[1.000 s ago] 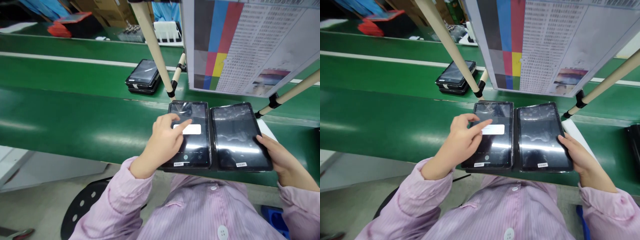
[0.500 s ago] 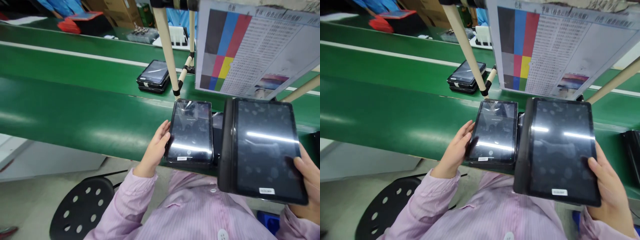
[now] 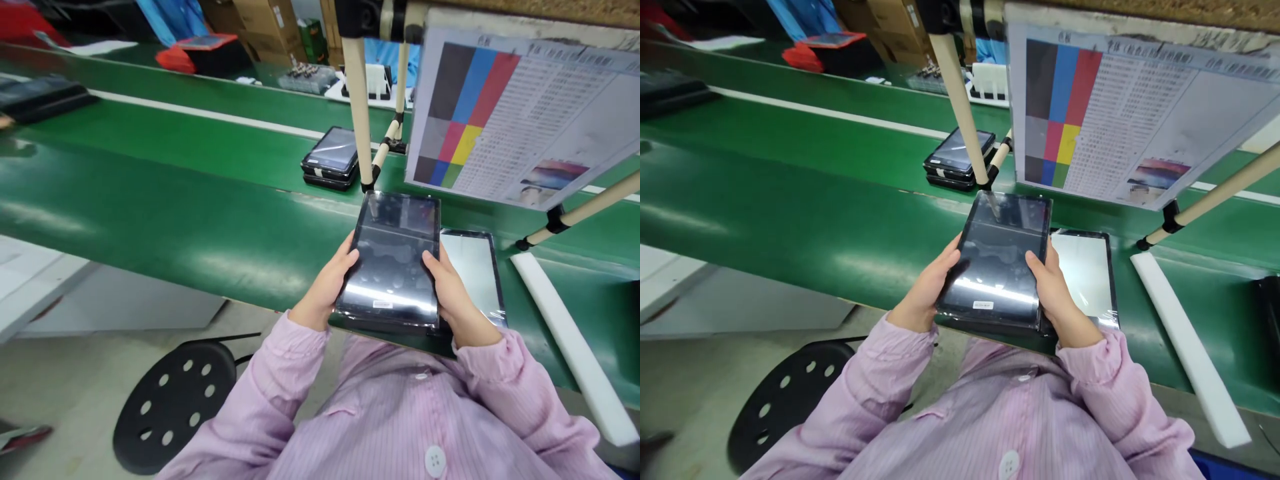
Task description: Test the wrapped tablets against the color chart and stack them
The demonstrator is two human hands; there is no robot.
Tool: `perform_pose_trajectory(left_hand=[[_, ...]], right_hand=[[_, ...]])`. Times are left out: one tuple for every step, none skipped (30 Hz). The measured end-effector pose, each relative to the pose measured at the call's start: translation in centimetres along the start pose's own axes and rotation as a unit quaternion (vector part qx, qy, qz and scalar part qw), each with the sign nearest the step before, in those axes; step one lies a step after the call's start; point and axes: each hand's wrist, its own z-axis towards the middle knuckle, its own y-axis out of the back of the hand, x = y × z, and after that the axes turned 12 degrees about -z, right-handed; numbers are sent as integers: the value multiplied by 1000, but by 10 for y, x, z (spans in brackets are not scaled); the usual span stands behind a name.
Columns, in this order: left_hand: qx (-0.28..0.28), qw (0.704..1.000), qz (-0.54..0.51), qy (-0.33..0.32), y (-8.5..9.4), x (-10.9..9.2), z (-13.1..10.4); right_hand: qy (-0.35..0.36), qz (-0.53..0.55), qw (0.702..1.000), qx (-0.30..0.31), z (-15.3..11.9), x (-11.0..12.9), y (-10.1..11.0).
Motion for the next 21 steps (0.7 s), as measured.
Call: perform_pose_trajectory(left_hand=[[-1, 1000, 2, 1, -4, -2, -1], [-2, 1000, 8, -1, -8, -4, -3], [-2, 1000, 15, -2, -11, -7, -4], [-1, 1000, 24, -4, -15, -10, -5], [1, 999, 32, -6, -18, -12, -6], [4, 999, 41, -9, -21, -15, -7], [8, 999, 49, -15, -24, -17, -8], [14, 998, 57, -24, -27, -19, -9], [22, 997, 65, -38, -31, -21, -10], [33, 995, 73, -57, -35, -21, -12], [45, 993, 77, -78, -39, -22, -14], [55, 990, 79, -98, -45, -22, -15], [63, 988, 78, -118, -51, -22, -17], [68, 986, 74, -134, -59, -22, -18], [73, 984, 71, -147, -67, -24, -18], [79, 983, 70, -152, -77, -26, -17], [86, 983, 69, -149, -87, -28, -15], [91, 984, 67, -134, -97, -32, -11], [92, 988, 65, -109, -107, -35, -7], [86, 992, 62, -75, -117, -37, -3], [75, 995, 56, -38, -126, -38, 2]], right_hand=[[-21, 73, 997, 16, -1, 4, -1], [-45, 146, 988, 30, -2, 7, -1], [-65, 208, 975, 41, -2, 10, -1], [-71, 243, 966, 49, -2, 12, 0], [-71, 265, 960, 52, -2, 12, 1], [-67, 281, 956, 50, -2, 11, 3], [-58, 292, 954, 44, -2, 10, 5], [-44, 299, 953, 35, -2, 8, 7], [-27, 303, 952, 23, -3, 5, 11], [-10, 306, 952, 12, -5, 3, 14], [4, 309, 951, 1, -7, 0, 19], [15, 313, 950, -8, -11, -2, 24], [23, 314, 949, -20, -15, -3, 30], [27, 311, 949, -35, -18, -5, 37], [26, 308, 950, -50, -22, -6, 44], [19, 304, 950, -66, -25, -7, 51], [5, 304, 949, -78, -26, -9, 58], [-14, 310, 947, -85, -27, -10, 65], [-36, 323, 942, -84, -26, -13, 72], [-57, 338, 936, -79, -25, -16, 78], [-72, 355, 929, -72, -23, -19, 84]])
